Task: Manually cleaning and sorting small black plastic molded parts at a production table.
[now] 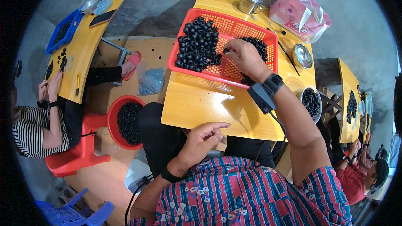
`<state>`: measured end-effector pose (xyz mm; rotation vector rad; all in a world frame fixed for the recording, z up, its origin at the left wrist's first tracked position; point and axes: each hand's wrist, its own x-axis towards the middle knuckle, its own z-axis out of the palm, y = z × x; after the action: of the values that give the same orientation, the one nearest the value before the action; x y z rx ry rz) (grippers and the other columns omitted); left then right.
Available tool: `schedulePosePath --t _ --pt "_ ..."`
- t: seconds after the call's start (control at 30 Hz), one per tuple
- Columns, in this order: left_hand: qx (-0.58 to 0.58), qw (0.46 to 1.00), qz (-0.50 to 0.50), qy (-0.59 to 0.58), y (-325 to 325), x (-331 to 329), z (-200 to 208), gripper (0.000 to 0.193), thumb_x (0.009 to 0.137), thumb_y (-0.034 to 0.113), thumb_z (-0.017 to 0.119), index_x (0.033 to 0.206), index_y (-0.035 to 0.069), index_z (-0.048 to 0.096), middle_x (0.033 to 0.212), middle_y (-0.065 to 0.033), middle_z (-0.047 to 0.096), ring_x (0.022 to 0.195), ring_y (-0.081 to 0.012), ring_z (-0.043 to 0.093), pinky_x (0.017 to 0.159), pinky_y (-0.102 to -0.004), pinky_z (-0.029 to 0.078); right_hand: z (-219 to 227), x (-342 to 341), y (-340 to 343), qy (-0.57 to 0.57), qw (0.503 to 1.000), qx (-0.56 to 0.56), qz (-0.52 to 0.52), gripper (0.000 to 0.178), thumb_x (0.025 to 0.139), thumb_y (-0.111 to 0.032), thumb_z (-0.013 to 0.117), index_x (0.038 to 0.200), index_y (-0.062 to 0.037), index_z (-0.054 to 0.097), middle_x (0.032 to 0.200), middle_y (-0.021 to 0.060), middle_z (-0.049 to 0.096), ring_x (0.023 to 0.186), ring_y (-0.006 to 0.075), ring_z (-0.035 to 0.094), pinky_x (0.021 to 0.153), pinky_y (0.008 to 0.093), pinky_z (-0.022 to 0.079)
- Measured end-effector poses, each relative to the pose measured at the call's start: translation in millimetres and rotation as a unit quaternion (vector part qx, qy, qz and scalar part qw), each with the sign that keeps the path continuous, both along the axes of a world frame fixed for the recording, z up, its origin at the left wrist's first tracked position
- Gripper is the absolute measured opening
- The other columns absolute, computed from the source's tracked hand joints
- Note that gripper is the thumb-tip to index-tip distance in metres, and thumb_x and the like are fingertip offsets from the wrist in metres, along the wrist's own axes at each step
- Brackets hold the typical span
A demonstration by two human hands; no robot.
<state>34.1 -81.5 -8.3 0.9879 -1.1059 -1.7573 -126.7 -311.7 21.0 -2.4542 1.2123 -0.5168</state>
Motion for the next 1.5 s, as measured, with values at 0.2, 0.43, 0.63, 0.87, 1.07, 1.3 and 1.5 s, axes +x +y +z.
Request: schedulePosePath --t 0.2,0.43,0.63,0.87,1.07,1.3,1.5 --pt "0.022 0.997 0.054 0.044 0.1 1.9 2.0 0.031 0.089 0.008 0.053 0.12 0.001 0.053 0.079 0.0035 0.048 0.067 -0.0048 0.046 0.063 -0.018 0.039 32.2 -9.7 75.5 -0.334 0.869 0.363 0.039 0.02 0.087 -0.012 0.058 0.104 -0.002 0.06 0.072 -0.007 0.049 0.059 0.0011 0.043 0.05 0.0176 0.035" --pt "0.083 0.977 0.107 0.164 1.0 -6.0 17.8 0.033 0.092 0.019 0.053 0.118 -0.001 0.051 0.08 0.0017 0.048 0.069 -0.0062 0.045 0.066 -0.021 0.041 28.0 -19.2 134.3 -0.397 0.79 0.463 0.066 0.022 0.086 -0.014 0.059 0.104 -0.0019 0.06 0.077 -0.0046 0.053 0.059 0.0018 0.043 0.051 0.0179 0.036" --pt "0.09 0.959 0.106 0.246 14.3 -14.3 14.2 0.029 0.093 0.02 0.052 0.114 0.0 0.052 0.08 0.0008 0.048 0.07 -0.0073 0.044 0.067 -0.0236 0.041 21.7 -22.3 163.2 -0.399 0.781 0.472 0.092 0.02 0.086 -0.009 0.059 0.106 -0.003 0.06 0.084 -0.0034 0.057 0.064 0.0013 0.045 0.056 0.0161 0.037" --pt "0.098 0.949 0.111 0.277 22.8 -22.7 10.1 0.02 0.094 0.017 0.048 0.108 0.003 0.053 0.081 0.0009 0.048 0.07 -0.008 0.043 0.067 -0.0238 0.04 13.7 -25.3 185.1 -0.424 0.736 0.519 0.096 0.022 0.085 -0.003 0.059 0.107 -0.0048 0.061 0.088 -0.0019 0.06 0.073 0.0028 0.054 0.061 0.0162 0.04" --pt "0.106 0.952 0.099 0.271 22.8 -29.8 6.5 0.016 0.092 0.017 0.053 0.104 0.006 0.054 0.081 -0.0002 0.049 0.071 -0.0096 0.043 0.064 -0.0238 0.039 18.9 -48.3 186.9 -0.384 0.827 0.41 0.012 0.015 0.084 -0.003 0.061 0.099 -0.0026 0.064 0.087 0.0 0.064 0.079 0.0068 0.058 0.072 0.0203 0.046" --pt "0.11 0.959 0.093 0.243 23.3 -27.0 -1.4 0.016 0.092 0.018 0.053 0.103 0.006 0.054 0.081 -0.0002 0.049 0.071 -0.0095 0.044 0.065 -0.0243 0.04 -23.4 -119.7 164.7 -0.279 0.896 0.187 -0.291 0.009 0.076 -0.004 0.067 0.084 0.0006 0.067 0.081 0.0067 0.065 0.076 0.0103 0.06 0.067 0.0233 0.049" --pt "0.126 0.964 0.105 0.208 23.0 -30.4 -3.7 0.015 0.093 0.017 0.051 0.102 0.006 0.055 0.08 -0.0003 0.048 0.071 -0.0093 0.044 0.065 -0.0246 0.041 -27.6 -114.7 154.1 -0.202 0.946 0.094 -0.237 0.023 0.076 -0.005 0.065 0.099 -0.0062 0.065 0.077 0.0108 0.059 0.068 0.02 0.06 0.062 0.0301 0.049"
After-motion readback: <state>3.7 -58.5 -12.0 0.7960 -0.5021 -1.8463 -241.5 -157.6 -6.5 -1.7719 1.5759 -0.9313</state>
